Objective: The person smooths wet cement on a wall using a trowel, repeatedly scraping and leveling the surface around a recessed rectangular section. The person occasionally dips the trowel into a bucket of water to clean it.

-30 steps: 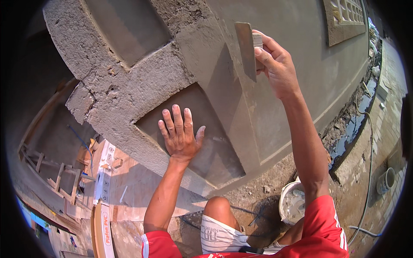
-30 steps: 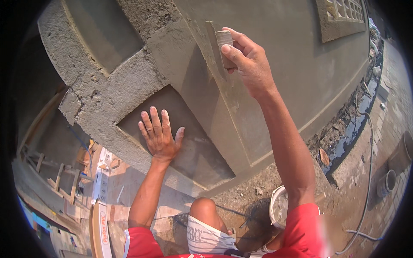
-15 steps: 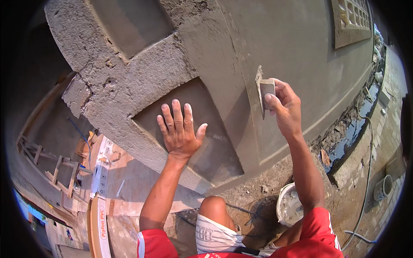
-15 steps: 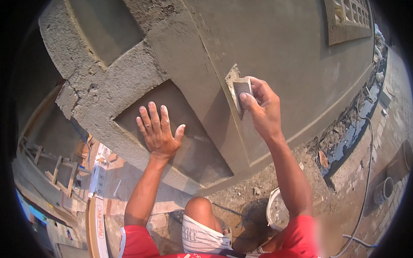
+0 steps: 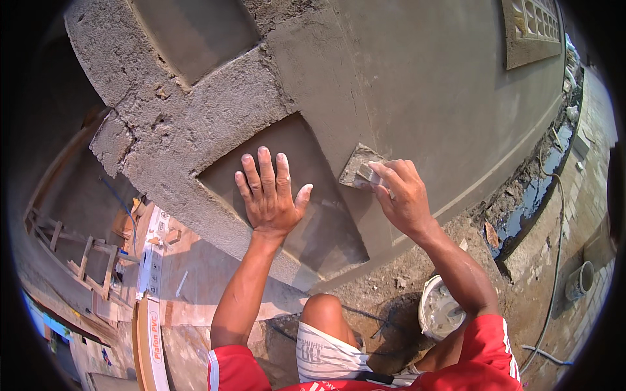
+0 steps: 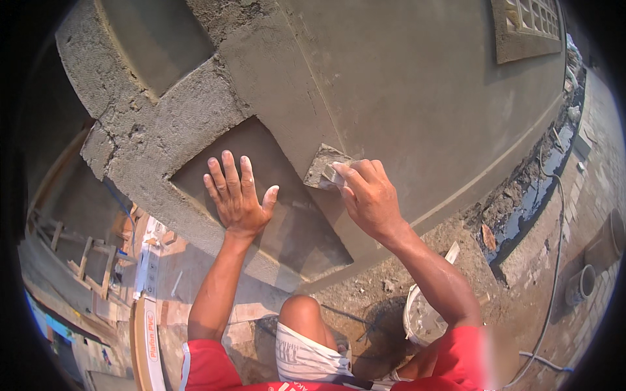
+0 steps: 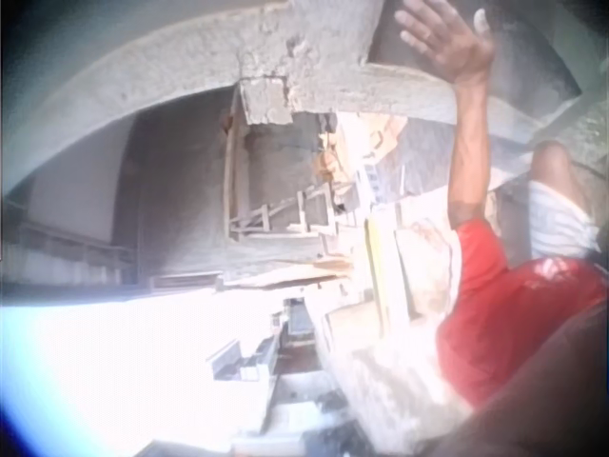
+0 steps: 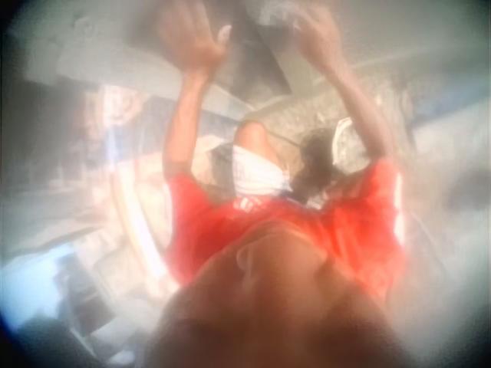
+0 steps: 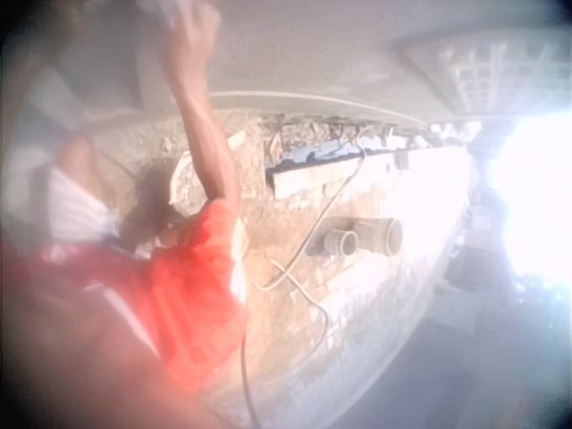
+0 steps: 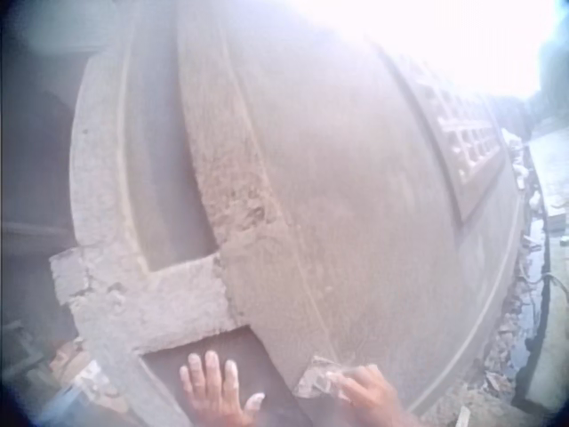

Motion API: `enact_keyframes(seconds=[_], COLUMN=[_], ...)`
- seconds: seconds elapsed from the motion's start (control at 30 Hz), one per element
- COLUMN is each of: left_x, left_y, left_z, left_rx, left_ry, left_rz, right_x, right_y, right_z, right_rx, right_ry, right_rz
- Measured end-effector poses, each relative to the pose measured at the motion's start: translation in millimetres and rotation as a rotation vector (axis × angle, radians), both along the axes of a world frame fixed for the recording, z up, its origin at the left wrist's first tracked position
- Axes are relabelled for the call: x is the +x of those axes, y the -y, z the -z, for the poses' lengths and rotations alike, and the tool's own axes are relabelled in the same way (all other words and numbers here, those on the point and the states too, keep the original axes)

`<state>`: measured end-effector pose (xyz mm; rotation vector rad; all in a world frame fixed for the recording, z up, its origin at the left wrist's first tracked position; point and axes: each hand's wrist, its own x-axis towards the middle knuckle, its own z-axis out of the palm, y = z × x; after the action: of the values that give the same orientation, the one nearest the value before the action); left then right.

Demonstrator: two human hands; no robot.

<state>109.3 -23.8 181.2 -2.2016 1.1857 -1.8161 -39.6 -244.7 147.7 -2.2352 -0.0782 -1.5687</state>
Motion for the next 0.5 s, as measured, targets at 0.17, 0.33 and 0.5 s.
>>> enact_keyframes(seconds=[0.17,0.33,0.5], left_x=[1,-2,-2], left_y=[-3,-4,-3], left_z=[3,0,1], left_rx=[0.013,0.015,0.011], left_ry=[0.0,0.001,0.01], left_rz=[-0.024,-0.019,-0.024], right_x=[3,27,10], right_y=[20,19,-1], right_z=[-113,-131,2], right_rx=[-0.005,-0.241,-0.179], right_ry=[0.243,0.166,-0.055], right_rz=[0.031,0.103,0.032])
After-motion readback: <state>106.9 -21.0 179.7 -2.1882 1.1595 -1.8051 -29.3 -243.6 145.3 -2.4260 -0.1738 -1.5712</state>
